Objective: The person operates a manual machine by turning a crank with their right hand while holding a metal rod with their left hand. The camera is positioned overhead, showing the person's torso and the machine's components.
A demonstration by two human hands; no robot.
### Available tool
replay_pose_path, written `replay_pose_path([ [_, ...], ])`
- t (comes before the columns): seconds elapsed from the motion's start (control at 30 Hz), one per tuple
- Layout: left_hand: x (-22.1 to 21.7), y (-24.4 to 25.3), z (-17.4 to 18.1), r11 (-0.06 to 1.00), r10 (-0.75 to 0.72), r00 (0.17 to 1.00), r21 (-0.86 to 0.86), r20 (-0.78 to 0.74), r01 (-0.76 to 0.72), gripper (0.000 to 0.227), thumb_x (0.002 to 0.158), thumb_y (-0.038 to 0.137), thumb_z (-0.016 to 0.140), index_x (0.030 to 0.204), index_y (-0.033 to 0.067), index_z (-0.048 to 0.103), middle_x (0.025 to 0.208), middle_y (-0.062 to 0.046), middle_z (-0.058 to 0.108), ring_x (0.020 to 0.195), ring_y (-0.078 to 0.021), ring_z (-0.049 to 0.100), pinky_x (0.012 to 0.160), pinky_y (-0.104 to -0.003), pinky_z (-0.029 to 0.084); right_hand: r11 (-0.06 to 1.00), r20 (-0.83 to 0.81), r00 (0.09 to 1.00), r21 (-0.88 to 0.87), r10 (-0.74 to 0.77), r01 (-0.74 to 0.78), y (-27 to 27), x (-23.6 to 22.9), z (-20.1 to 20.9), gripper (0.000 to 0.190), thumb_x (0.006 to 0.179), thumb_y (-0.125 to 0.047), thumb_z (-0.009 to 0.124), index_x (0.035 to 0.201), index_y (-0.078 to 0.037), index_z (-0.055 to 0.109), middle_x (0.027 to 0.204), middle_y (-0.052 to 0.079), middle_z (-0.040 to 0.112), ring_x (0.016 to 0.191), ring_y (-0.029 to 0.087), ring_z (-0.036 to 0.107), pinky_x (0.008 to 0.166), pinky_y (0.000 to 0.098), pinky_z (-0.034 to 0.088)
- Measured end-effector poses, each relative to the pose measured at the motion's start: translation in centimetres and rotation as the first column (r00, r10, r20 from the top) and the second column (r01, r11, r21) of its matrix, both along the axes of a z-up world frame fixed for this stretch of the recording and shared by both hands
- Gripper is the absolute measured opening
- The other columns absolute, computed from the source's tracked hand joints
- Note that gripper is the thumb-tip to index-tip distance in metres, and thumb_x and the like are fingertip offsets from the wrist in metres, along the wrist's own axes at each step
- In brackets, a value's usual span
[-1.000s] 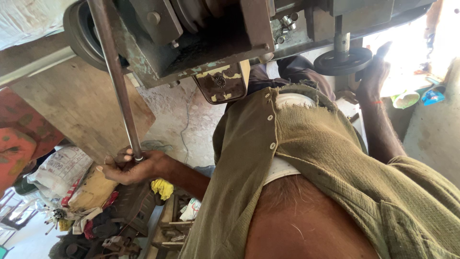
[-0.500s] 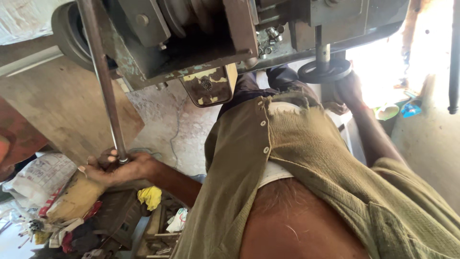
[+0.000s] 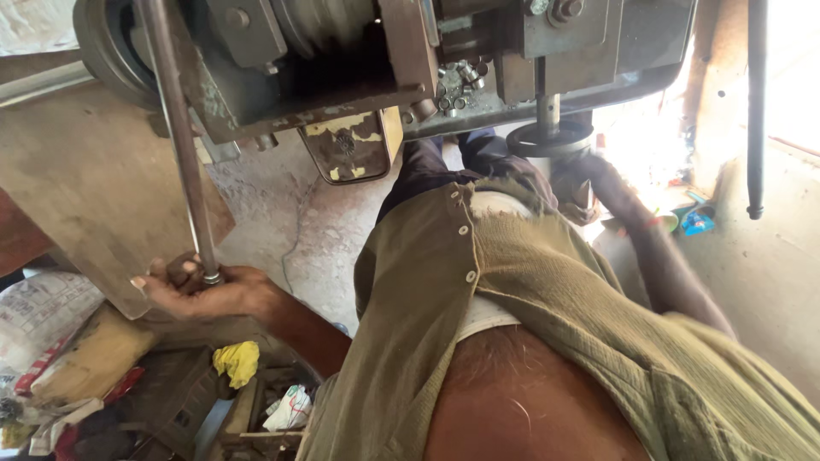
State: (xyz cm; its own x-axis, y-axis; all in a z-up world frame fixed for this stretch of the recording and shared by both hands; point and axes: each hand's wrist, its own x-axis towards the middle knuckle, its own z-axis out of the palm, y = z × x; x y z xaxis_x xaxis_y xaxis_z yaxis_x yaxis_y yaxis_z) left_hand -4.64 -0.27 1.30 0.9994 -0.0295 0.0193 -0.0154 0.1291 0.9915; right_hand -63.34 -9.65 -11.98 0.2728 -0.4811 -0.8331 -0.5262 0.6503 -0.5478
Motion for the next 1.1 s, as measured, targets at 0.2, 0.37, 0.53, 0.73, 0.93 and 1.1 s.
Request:
replay_pose_path([
  [0.2, -5.2, -0.2, 0.9, 0.988, -0.134, 0.986, 0.089, 0.099, 0.125, 0.031, 0.104, 0.027, 0.07, 0.106, -0.0044, 0.068, 0.095, -0.01, 0.065, 0.086, -0.0189, 0.061, 0.078, -0.032, 0.05, 0.984, 0.05, 0.983, 0.005, 0.179, -0.179, -1.7, 6.0, -2.7, 0.064, 0.1, -0.062, 0.037, 0.153, -0.026, 0.043, 0.152, 0.009, 0.052, 0.135, 0.028, 0.053, 0.106, 0.0417, 0.042],
  [0.37, -10.7, -1.3, 5.0, 0.696, -0.492, 0.836, 0.687, 0.243, 0.21, 0.024, 0.108, 0.013, 0.064, 0.115, -0.0088, 0.071, 0.089, -0.008, 0.066, 0.078, -0.0145, 0.06, 0.07, -0.031, 0.047, 0.793, -0.469, 0.741, -0.128, 0.48, -0.595, -4.9, 0.5, -2.3, 0.051, 0.104, -0.052, 0.048, 0.135, -0.016, 0.068, 0.124, 0.018, 0.073, 0.118, 0.032, 0.068, 0.097, 0.0458, 0.052],
  [0.53, -12.7, -2.8, 9.1, 0.681, -0.502, 0.838, 0.498, -0.217, 0.537, 0.028, 0.101, 0.013, 0.071, 0.124, -0.0021, 0.073, 0.091, -0.009, 0.075, 0.06, -0.0084, 0.057, 0.052, -0.023, 0.041, 0.627, -0.724, 0.499, -0.119, 0.475, -0.77, -8.3, -1.0, 5.1, 0.04, 0.108, -0.05, 0.055, 0.117, -0.016, 0.075, 0.097, 0.012, 0.077, 0.09, 0.033, 0.074, 0.081, 0.0475, 0.057],
  [0.73, -14.0, -3.3, 9.1, 0.654, -0.603, 0.776, 0.443, -0.184, 0.613, 0.032, 0.105, 0.011, 0.068, 0.135, 0.0007, 0.069, 0.091, -0.009, 0.074, 0.057, -0.0059, 0.054, 0.048, -0.019, 0.038, 0.486, -0.509, 0.859, -0.737, 0.057, -0.469, -14.9, 2.5, 11.9, 0.07, 0.092, -0.031, 0.087, 0.145, 0.0, 0.052, 0.1, 0.018, 0.072, 0.089, 0.034, 0.071, 0.072, 0.0464, 0.053],
  [0.93, -14.1, -3.1, 8.2, 0.676, -0.617, 0.774, 0.408, -0.143, 0.614, 0.03, 0.107, 0.011, 0.068, 0.135, -0.0003, 0.07, 0.091, -0.01, 0.074, 0.06, -0.0055, 0.056, 0.05, -0.019, 0.04, 0.197, -0.59, 0.78, -0.756, 0.208, -0.625, -22.9, 3.4, 8.8, 0.076, 0.07, -0.04, 0.099, 0.121, 0.002, 0.063, 0.104, 0.02, 0.07, 0.097, 0.036, 0.068, 0.082, 0.0459, 0.055],
  [1.1, -14.1, -3.3, 7.8, 0.7, -0.613, 0.781, 0.376, -0.12, 0.607, 0.031, 0.106, 0.014, 0.071, 0.132, -0.0018, 0.07, 0.094, -0.011, 0.075, 0.067, -0.0053, 0.062, 0.05, -0.019, 0.042, 0.541, -0.571, 0.691, -0.444, 0.444, -0.714, -28.2, 3.6, 6.1, 0.049, 0.074, -0.034, 0.093, 0.105, -0.002, 0.073, 0.098, 0.017, 0.075, 0.088, 0.032, 0.07, 0.077, 0.0459, 0.056],
])
